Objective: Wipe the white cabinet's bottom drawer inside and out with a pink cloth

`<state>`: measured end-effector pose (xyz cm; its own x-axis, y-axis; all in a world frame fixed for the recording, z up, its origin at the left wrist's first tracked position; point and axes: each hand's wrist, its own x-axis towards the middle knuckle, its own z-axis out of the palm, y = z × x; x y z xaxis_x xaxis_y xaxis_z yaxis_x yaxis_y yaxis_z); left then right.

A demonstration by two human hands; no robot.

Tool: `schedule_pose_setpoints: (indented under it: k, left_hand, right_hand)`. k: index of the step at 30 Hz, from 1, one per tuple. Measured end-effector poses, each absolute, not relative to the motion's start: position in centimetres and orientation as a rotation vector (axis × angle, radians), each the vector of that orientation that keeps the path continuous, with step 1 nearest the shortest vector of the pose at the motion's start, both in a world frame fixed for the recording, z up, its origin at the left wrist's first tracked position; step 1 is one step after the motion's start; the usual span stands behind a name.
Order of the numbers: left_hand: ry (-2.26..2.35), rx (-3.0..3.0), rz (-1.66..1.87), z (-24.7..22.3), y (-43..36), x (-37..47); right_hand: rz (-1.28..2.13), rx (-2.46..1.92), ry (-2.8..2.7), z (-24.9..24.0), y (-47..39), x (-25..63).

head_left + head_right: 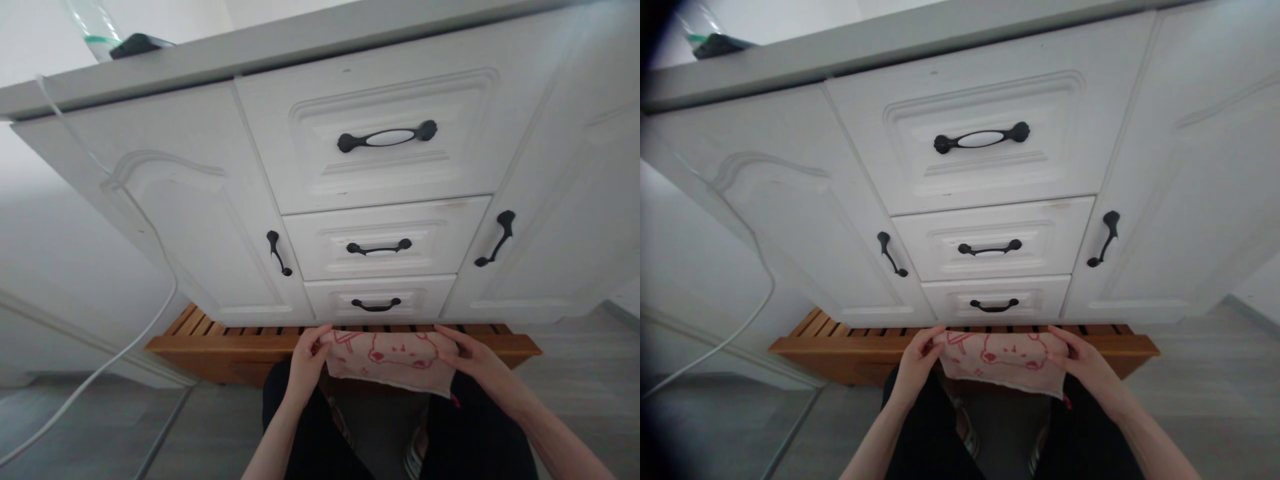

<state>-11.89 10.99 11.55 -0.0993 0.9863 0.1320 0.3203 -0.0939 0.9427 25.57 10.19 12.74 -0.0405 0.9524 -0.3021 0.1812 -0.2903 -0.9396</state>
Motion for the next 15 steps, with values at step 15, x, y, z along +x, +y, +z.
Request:
schedule_pose_setpoints:
  k: [15]
  left_hand:
    - [1.584,1.814,1.000,14.1,9.2,-12.5]
  right_hand:
    - [0.726,-1.564,-1.865,13.9,9.6,27.4]
